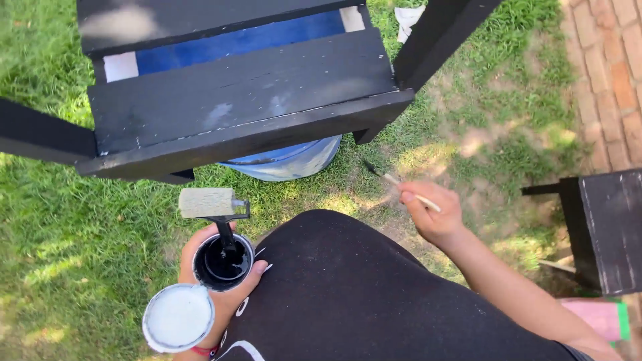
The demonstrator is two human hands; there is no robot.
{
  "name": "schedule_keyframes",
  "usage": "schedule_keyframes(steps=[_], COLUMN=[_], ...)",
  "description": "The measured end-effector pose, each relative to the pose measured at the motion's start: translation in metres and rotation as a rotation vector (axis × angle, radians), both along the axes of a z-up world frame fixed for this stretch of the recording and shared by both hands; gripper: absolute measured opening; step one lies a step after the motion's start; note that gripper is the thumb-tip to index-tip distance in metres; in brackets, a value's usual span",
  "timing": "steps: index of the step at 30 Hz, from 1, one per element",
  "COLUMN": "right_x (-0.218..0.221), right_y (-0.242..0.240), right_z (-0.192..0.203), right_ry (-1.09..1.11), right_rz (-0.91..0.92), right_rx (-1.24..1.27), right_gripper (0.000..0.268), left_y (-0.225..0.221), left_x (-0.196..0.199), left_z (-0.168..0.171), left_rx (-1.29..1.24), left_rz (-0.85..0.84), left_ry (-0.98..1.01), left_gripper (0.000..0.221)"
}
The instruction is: Preparing black paint and applying it to a wooden chair frame using a brush and roller in an outdoor setting.
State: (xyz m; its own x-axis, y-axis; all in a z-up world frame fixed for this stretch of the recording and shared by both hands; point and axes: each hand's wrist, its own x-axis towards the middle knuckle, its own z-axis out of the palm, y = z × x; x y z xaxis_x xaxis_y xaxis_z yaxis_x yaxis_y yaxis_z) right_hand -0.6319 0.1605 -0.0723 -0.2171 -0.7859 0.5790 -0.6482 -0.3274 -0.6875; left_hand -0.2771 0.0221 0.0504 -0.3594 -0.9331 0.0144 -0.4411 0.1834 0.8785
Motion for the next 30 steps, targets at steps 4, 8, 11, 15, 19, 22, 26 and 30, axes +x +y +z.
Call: schedule_keyframes(steps=[4, 8, 11, 15, 19, 22, 26, 30], right_x=[0.018, 0.010, 0.006, 0.005, 0.001, 0.000, 0.006, 0.017], right_y=[0.014, 0.025, 0.033, 0.032, 0.033, 0.035, 0.021, 0.005], right_z=[0.013, 0.014, -0.002, -0.004, -0.026, -0.047, -0.041, -0.028], right_ry=[-0.028, -0.156, -0.211, -0.370, -0.254, -0.190, -0.221, -0.260], right_rz=[-0.276, -0.435, -0.554, -0.561, -0.506, -0.437, -0.319, -0.231], right_rx=[0.281, 0.445, 0.539, 0.671, 0.663, 0.636, 0.723, 1.029], right_gripper=[0.022, 0.022, 0.016, 0.021, 0.028, 0.028, 0.016, 0.016], left_y=[-0.004, -0.007, -0.008, -0.011, -0.013, -0.010, -0.002, 0.006], left_x=[-0.015, -0.025, -0.023, -0.018, -0.006, 0.001, 0.002, 0.004], left_z=[0.001, 0.000, -0.007, -0.016, -0.033, -0.040, -0.039, -0.030], left_rx=[-0.089, -0.118, -0.075, -0.157, -0.324, -0.385, -0.417, -0.408], left_rz=[-0.119, -0.161, -0.140, -0.162, -0.161, -0.144, -0.100, -0.044], left_ry=[0.015, -0.027, -0.060, -0.053, -0.083, -0.057, -0.064, -0.103], left_gripper=[0.068, 0.063, 0.069, 0.071, 0.073, 0.074, 0.075, 0.077])
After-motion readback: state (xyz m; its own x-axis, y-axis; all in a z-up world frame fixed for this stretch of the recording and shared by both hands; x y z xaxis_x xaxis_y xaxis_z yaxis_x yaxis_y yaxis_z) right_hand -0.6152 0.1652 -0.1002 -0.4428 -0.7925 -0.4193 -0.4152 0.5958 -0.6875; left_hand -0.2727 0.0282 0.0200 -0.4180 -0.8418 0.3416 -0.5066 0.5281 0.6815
